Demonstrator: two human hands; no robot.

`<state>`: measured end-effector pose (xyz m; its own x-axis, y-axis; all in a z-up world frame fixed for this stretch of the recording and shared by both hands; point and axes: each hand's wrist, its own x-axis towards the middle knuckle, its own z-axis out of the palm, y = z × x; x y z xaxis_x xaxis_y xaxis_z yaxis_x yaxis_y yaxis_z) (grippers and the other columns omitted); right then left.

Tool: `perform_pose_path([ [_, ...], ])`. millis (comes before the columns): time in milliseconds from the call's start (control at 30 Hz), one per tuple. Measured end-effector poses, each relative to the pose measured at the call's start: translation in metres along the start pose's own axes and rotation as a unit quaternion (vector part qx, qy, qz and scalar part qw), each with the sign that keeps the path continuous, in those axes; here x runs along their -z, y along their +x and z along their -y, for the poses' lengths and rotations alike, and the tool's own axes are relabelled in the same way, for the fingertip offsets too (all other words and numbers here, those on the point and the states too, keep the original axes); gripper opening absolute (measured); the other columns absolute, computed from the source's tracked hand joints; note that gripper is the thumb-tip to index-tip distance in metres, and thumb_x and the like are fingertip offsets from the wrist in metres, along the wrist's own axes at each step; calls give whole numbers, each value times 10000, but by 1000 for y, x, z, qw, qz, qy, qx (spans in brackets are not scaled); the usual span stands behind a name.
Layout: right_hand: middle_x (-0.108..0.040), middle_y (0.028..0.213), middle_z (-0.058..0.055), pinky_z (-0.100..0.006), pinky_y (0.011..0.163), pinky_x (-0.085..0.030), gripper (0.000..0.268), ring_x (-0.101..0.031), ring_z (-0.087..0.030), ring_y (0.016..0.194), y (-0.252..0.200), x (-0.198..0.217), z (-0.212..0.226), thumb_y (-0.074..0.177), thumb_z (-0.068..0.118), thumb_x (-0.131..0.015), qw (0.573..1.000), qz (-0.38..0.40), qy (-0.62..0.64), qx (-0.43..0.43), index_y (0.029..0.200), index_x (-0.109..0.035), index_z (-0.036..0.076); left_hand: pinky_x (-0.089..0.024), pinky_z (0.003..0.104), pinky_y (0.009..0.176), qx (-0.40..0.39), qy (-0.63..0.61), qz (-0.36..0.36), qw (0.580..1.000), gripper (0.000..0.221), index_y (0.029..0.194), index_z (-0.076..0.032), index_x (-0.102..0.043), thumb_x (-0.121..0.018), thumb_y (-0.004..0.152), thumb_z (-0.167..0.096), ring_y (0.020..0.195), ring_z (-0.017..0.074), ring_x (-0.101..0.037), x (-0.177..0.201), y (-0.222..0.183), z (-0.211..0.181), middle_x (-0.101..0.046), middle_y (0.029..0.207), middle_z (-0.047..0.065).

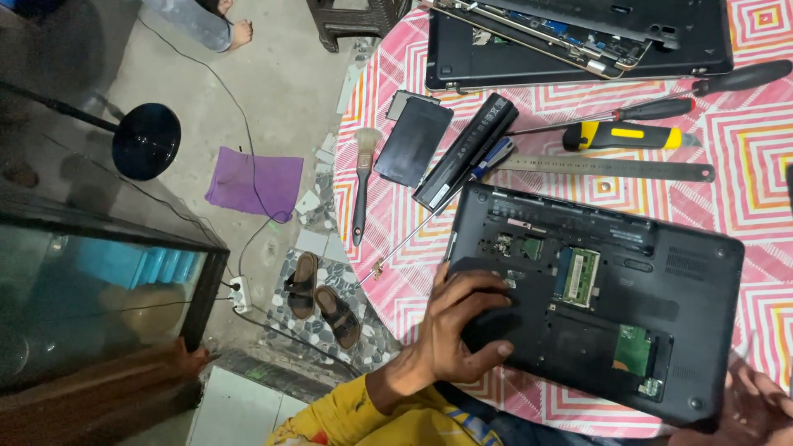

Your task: Disassembling a laptop by removing screws from the bottom casing and prying the top cover off to reveal internal components.

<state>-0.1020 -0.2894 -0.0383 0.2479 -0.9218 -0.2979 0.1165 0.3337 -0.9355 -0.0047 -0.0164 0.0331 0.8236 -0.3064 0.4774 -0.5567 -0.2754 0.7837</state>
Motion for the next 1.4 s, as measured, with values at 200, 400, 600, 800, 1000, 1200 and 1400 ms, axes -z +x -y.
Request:
perform_pose_path([
  [200, -589, 1216, 15, -351, 1310, -630, 451, -623, -124, 1211, 9, 7, -20, 991, 589, -507, 981, 132, 10, 143, 1224, -544, 205, -437, 486, 1005, 2, 24, 27, 999, 387, 1003, -51, -670, -636, 894, -421, 1171, 336, -646, -9, 11, 7, -676, 1105, 104],
  [400, -574, 1216, -370, -452, 848, -448, 736, -535, -409, 991, 25, 29, -34, 1281, 410, -281, 858, 139, -164, 467, 1280, -568, -268, -114, 663, 1215, 16, 146, 196, 970, 525, 1240, -119, -659, -579, 882, -494, 1411, 298, -475, -22, 3, 21, -626, 1342, 87],
  [600, -616, 1218, -316, -363, 1030, -509, 403, -625, -338, 1069, 3, 24, -17, 1274, 189, -581, 890, 202, -161, 375, 1405, -549, -191, -173, 696, 1230, -116, 199, 343, 911, 562, 1408, -229, -570, -509, 930, -520, 1544, 288, -331, -48, -23, 28, -465, 1567, 70],
  [800, -559, 1151, -382, -454, 924, -457, 693, -591, -427, 1003, -14, 11, -1, 1239, 324, -303, 813, 315, -303, 385, 1433, -543, -296, -203, 704, 1214, -129, 195, 304, 923, 424, 1219, -158, -641, -626, 902, -439, 1513, 303, -378, -49, -23, 26, -565, 1456, 45],
  [1000, -615, 1125, -265, -326, 951, -492, 319, -629, -288, 956, 0, 24, -32, 1244, 215, -531, 907, 256, -202, 267, 1336, -482, -86, -247, 731, 1189, -141, 165, 291, 932, 225, 1087, -193, -612, -643, 927, -348, 1466, 361, -439, -48, -22, 18, -588, 1361, 93],
  [1200, -607, 995, -301, -403, 883, -484, 376, -616, -345, 890, -9, 18, -23, 1256, 229, -517, 871, 263, -262, 322, 1345, -495, -135, -252, 703, 1203, -136, 146, 296, 934, 257, 1078, -126, -609, -650, 922, -326, 1429, 383, -447, -55, -21, 17, -573, 1291, 141],
  [1400, -643, 1216, -325, -353, 1030, -502, 328, -639, -322, 1074, -33, 1, -3, 1203, 84, -619, 878, 267, -255, 305, 1371, -531, -184, -279, 667, 1212, -135, 148, 289, 936, 249, 1059, -101, -624, -641, 940, -319, 1403, 369, -482, -57, -21, 17, -607, 1256, 123],
])
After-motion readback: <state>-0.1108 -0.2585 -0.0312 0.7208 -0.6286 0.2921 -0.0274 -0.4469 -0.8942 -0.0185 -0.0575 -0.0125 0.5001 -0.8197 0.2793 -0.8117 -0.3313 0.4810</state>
